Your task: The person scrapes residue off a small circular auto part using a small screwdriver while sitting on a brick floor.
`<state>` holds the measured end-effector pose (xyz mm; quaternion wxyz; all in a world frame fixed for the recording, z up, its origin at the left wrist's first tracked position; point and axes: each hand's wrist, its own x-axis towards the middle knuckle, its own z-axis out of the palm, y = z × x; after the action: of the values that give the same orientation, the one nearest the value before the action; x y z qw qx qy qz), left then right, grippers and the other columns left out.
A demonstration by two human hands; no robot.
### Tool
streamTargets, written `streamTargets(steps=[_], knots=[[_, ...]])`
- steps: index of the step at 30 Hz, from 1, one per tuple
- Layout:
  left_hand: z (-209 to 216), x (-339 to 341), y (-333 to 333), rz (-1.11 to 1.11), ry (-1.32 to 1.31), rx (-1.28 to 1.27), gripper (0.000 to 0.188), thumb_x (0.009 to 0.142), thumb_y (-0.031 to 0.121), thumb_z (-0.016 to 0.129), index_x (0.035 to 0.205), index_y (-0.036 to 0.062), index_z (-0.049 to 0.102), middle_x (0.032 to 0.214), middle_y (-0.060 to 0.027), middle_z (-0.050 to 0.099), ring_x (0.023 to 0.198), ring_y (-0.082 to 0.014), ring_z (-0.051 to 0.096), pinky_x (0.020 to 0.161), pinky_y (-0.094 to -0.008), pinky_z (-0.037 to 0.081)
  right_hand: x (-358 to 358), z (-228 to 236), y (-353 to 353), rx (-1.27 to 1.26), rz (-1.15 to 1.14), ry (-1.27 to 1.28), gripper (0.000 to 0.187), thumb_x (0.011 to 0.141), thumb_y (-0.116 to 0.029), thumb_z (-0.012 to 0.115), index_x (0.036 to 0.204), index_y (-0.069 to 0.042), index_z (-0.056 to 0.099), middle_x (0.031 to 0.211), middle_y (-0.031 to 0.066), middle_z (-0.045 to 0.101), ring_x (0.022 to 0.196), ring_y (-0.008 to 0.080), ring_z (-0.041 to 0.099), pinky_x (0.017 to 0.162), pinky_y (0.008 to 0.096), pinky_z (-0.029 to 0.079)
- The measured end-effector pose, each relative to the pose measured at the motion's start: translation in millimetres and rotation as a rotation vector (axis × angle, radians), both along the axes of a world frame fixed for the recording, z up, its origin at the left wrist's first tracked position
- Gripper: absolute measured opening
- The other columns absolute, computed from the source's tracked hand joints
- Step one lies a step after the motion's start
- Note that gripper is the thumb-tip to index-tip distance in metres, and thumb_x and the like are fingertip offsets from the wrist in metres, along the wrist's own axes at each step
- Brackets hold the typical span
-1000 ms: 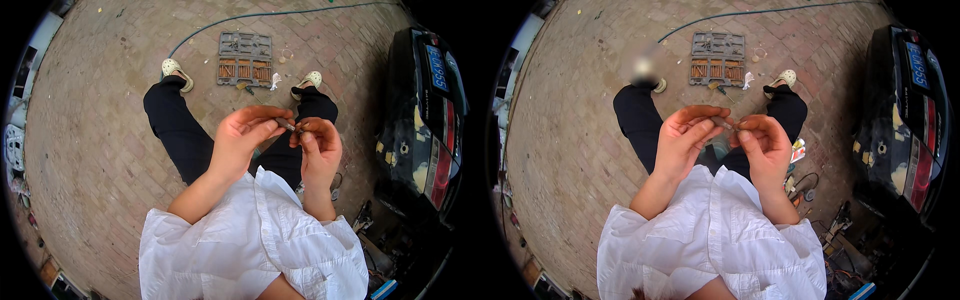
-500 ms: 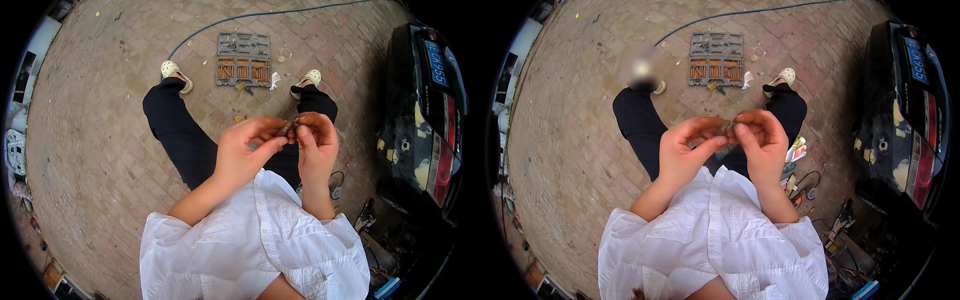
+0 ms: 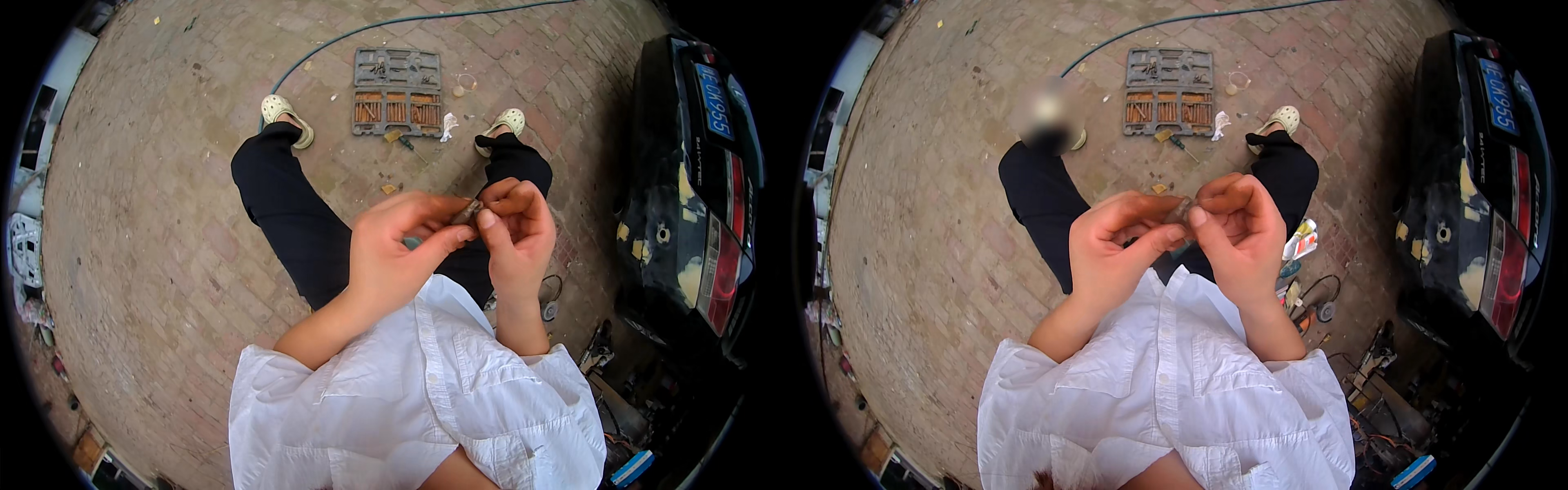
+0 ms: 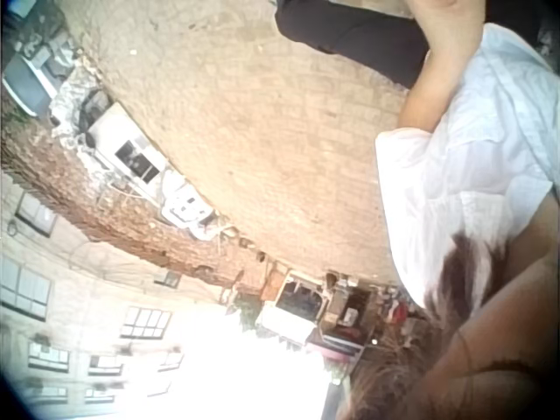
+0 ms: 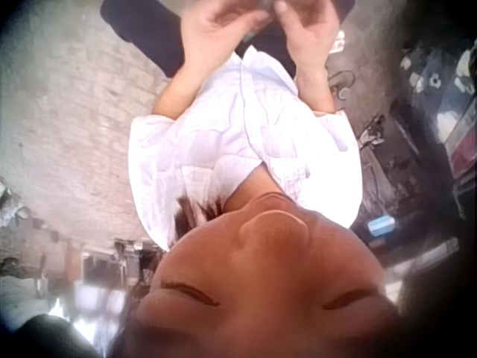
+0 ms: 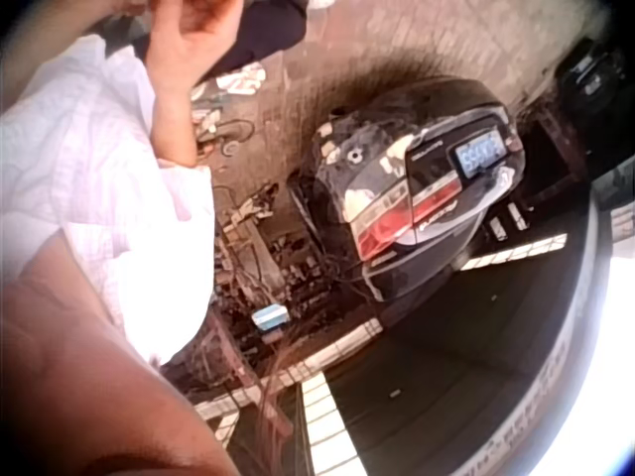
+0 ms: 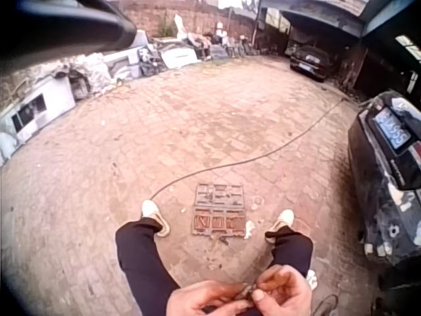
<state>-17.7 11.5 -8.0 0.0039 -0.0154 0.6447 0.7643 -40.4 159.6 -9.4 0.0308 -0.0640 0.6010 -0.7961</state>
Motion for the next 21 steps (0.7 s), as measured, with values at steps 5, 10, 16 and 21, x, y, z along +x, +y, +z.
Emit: streamTargets(steps=[5,10,16,21], knots=[[0,7,3,-0.008,-0.046,0.014,0.022,0.073,0.003,0.070,0.094,-0.0015,0.065,0.077,-0.0069,0.063,0.067,-0.0126,0.064,0.059,-0.0226,0.051,-2,3,5,0.006,0.114,-0.033,0.017,0.077,0.010,0.055,0.079,-0.001,0.041,0.087,0.0084,0.049,0.072,0.0074,0.052,0.062,0.0195,0.047],[4,7,4,-0.073,-0.146,0.290,0.021,0.081,0.002,0.063,0.100,-0.0058,0.061,0.084,-0.0105,0.065,0.073,-0.0153,0.064,0.064,-0.0249,0.053,0,-3,8,-0.085,0.123,-0.046,0.017,0.076,0.009,0.056,0.081,0.000,0.043,0.086,0.0089,0.048,0.070,0.0086,0.051,0.061,0.0211,0.047],[4,2,2,-0.149,-0.194,0.450,0.024,0.085,0.003,0.058,0.107,-0.0079,0.056,0.090,-0.0137,0.064,0.080,-0.0180,0.064,0.070,-0.0268,0.053,0,-1,11,-0.281,0.112,-0.084,0.017,0.077,0.007,0.059,0.085,-0.001,0.046,0.088,0.0090,0.050,0.077,0.0107,0.052,0.068,0.0234,0.046],[-27,-8,5,-0.020,-0.432,0.786,0.025,0.091,0.015,0.051,0.109,-0.0022,0.053,0.100,-0.0096,0.060,0.092,-0.0180,0.059,0.079,-0.0302,0.049,5,-16,-2,0.283,-0.104,0.232,0.018,0.073,0.002,0.065,0.084,-0.001,0.052,0.084,0.0080,0.056,0.074,0.0152,0.056,0.068,0.0236,0.045]])
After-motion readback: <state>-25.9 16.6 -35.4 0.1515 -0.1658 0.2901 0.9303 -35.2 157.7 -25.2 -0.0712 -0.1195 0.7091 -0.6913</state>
